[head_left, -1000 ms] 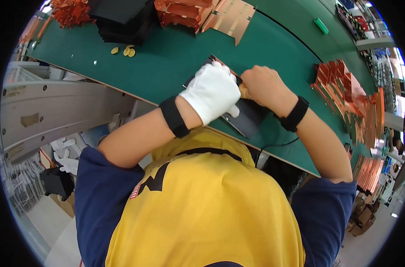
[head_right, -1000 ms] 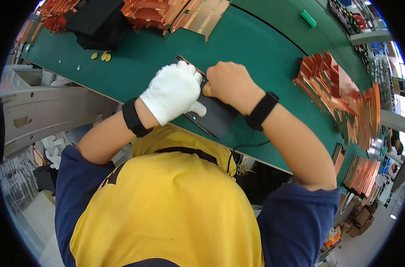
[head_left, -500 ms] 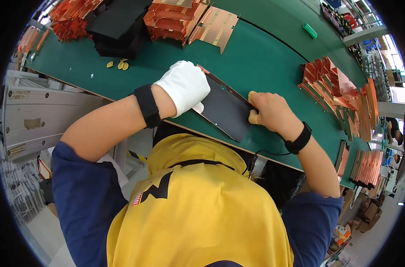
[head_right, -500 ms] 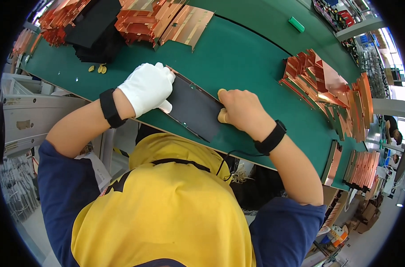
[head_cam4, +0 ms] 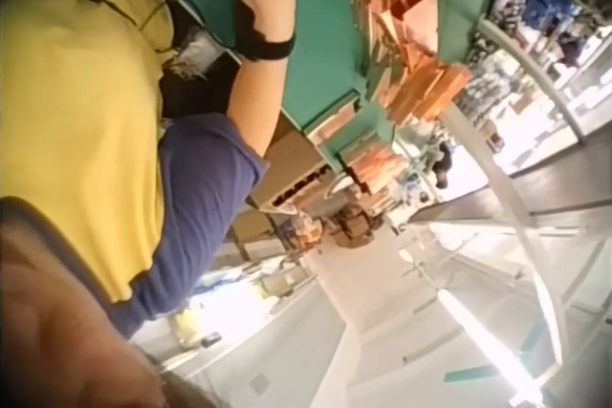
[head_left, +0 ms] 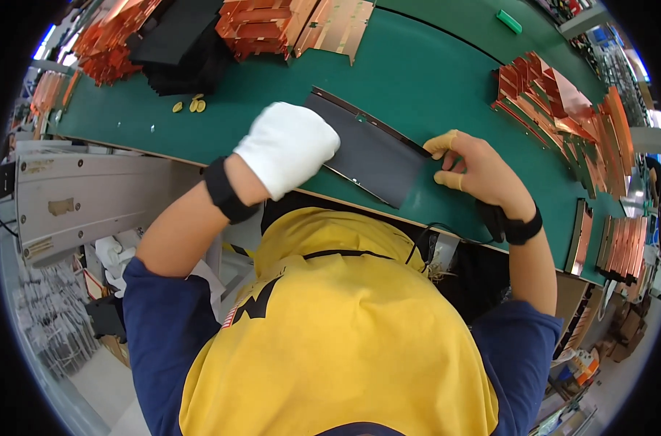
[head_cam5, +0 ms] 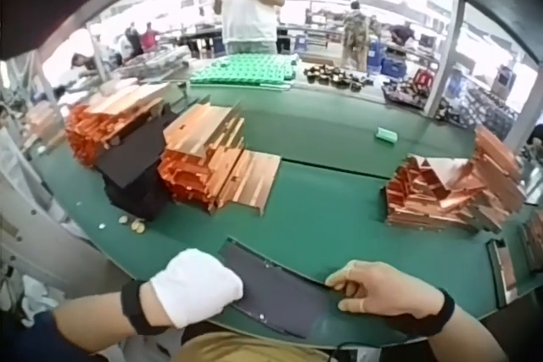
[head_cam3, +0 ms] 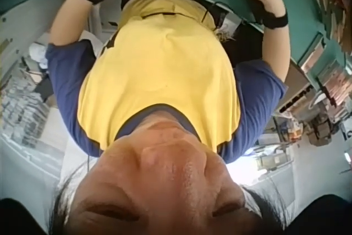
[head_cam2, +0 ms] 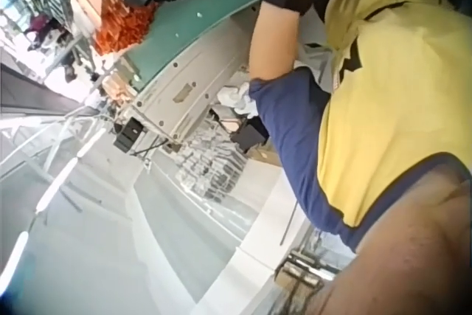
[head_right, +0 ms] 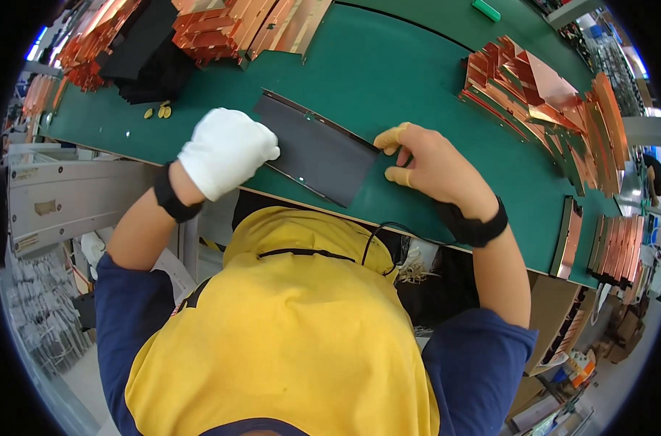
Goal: Applying adhesive insulation film to copper plates using a pressing tool on an industrial assembly line.
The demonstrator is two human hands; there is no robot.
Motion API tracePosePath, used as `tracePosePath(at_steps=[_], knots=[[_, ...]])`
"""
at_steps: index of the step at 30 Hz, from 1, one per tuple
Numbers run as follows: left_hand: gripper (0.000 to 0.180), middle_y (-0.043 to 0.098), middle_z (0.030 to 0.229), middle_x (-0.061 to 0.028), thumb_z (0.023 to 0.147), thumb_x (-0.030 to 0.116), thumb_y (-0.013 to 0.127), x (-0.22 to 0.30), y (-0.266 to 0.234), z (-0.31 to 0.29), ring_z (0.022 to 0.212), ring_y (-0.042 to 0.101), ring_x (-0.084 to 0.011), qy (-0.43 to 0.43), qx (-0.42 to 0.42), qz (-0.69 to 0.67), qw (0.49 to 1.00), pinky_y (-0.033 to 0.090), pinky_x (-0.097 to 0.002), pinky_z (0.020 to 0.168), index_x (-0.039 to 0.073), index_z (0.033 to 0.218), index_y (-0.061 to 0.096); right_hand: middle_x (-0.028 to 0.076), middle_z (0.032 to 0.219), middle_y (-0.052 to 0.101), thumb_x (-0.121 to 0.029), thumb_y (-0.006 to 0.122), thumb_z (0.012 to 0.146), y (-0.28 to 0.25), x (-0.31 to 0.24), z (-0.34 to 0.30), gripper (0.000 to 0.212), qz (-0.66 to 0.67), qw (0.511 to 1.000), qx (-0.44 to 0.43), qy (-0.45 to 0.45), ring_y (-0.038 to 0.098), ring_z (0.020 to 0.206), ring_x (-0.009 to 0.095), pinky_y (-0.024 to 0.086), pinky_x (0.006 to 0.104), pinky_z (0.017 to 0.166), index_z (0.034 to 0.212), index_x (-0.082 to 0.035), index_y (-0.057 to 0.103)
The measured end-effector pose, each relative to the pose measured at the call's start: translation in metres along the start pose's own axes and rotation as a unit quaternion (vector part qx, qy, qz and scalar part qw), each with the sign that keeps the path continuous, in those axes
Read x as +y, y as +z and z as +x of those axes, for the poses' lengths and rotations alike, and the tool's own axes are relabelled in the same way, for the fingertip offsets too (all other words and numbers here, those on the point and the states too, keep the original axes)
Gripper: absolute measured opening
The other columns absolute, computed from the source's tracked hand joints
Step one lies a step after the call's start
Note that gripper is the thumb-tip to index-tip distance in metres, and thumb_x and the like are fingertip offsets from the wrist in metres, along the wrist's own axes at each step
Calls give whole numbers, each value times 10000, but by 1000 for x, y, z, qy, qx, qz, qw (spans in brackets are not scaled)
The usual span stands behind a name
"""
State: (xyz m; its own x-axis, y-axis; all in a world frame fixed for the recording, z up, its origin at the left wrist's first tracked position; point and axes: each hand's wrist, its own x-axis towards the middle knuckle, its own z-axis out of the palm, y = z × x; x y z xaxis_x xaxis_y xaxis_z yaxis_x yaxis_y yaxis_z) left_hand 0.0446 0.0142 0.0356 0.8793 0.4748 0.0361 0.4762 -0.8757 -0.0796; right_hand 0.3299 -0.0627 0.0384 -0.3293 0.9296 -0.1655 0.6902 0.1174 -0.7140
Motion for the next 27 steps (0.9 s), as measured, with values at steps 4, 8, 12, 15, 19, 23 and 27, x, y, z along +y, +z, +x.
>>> tracePosePath(at_steps=[4, 8, 12, 15, 19, 23, 27], knots=[[137, 615, 606, -116, 702, 165, 706, -11, -3, 10, 621, 645, -312, -65, 133, -74, 986, 500, -380, 574, 63, 626, 654, 51, 1010, 630, -9, 706, 769, 8, -7, -24, 371, 45, 996, 44, 70, 579, 786, 156, 492, 283, 703, 1134, -36, 648], [66, 622, 667, -131, 730, 106, 663, 0, 0, 55, 652, 646, -318, 73, 274, -37, 958, 503, -353, 583, 43, 718, 647, 61, 1011, 638, -8, 706, 777, 20, -15, -20, 384, 18, 991, 83, 100, 590, 770, 158, 499, 285, 707, 1155, -33, 639], [95, 625, 780, -113, 750, 90, 645, 1, -12, 75, 736, 653, -291, 12, -135, -8, 991, 512, -367, 615, 40, 826, 616, 64, 1011, 647, -37, 723, 778, 30, -21, -22, 377, -14, 985, 120, 126, 601, 781, 162, 502, 285, 729, 1148, -41, 647], [154, 634, 895, -98, 745, 64, 636, -2, -6, 52, 799, 657, -258, 24, 25, -113, 993, 530, -369, 658, 48, 890, 588, 84, 1009, 656, -77, 747, 778, 46, -19, -35, 394, 134, 954, 216, 159, 611, 789, 183, 502, 298, 738, 1159, -53, 650], [187, 628, 901, -97, 758, 37, 621, 13, -36, 18, 802, 645, -260, 70, 180, -31, 981, 551, -379, 739, 67, 941, 598, 98, 975, 662, -121, 788, 725, 61, -36, -29, 380, 224, 908, 349, 64, 618, 803, 208, 498, 292, 743, 1083, -43, 684], [293, 633, 962, -120, 757, 62, 708, 22, -24, -22, 878, 639, -314, 88, 358, -127, 921, 535, -453, 864, 54, 1020, 581, 86, 958, 670, -126, 794, 670, 46, -55, -23, 333, -54, 904, 384, -181, 614, 813, 211, 487, 271, 735, 972, -19, 704], [461, 615, 1089, -123, 716, 186, 792, 26, -29, -39, 1008, 608, -297, 63, 304, -261, 914, 464, -513, 977, 53, 1106, 585, 58, 923, 673, -98, 751, 660, 34, -74, -24, 226, -130, 865, 383, -296, 608, 797, 209, 484, 281, 677, 871, -28, 709]])
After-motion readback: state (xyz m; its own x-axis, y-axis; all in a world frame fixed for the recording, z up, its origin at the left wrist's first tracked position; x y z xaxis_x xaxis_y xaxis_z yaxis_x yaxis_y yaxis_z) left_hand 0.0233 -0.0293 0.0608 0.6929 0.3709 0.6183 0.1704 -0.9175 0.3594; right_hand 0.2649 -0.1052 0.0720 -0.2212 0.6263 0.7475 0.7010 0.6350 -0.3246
